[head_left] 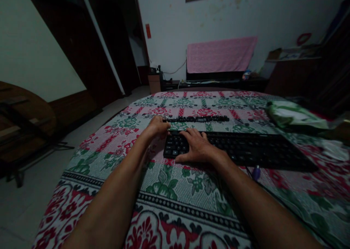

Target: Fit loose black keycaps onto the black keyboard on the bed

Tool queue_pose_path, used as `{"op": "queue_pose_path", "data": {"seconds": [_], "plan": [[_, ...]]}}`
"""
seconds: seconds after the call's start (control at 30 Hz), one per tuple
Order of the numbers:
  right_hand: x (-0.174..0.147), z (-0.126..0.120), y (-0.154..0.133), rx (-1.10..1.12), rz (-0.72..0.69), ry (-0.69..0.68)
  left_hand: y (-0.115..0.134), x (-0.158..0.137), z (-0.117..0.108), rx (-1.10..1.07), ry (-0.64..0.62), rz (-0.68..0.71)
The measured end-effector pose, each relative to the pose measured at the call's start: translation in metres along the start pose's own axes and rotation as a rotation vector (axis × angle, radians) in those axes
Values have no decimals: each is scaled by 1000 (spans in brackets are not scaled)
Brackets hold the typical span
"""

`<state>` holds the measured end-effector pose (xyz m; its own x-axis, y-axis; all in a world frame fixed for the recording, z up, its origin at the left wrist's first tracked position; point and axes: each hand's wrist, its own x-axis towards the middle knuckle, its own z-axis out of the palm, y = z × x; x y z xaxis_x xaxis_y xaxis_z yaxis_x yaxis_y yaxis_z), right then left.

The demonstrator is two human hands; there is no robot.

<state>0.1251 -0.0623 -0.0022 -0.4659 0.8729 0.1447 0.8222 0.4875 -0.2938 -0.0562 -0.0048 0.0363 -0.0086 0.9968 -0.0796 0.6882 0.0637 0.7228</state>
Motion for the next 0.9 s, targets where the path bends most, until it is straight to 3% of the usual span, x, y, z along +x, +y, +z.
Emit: {"op": "queue_pose_path", "data": {"seconds": [0.1,0.17,0.3,0.47,0.6,0.77,0.9], "plan": [[0,-1,-1,-3,-8,1,-14,3,-8,-268,-68,-70],[0,-2,-1,-1,-14,-4,-19,4,-10,-328,-95,-99],[0,0,2,1,-23,-1,-10,0,-9,-277,-84,-76],[-1,1,3,-3,-30,12,16,-7,-5,-25,-7,26],[1,-1,3,51,-13,33,23,-13,-5,-122,-43,41],[9,-3,5,181,10,234,19,-14,-2,-381,-141,43],[11,-4,3,233,-2,378,17,-10,3,-437,-198,44]]}}
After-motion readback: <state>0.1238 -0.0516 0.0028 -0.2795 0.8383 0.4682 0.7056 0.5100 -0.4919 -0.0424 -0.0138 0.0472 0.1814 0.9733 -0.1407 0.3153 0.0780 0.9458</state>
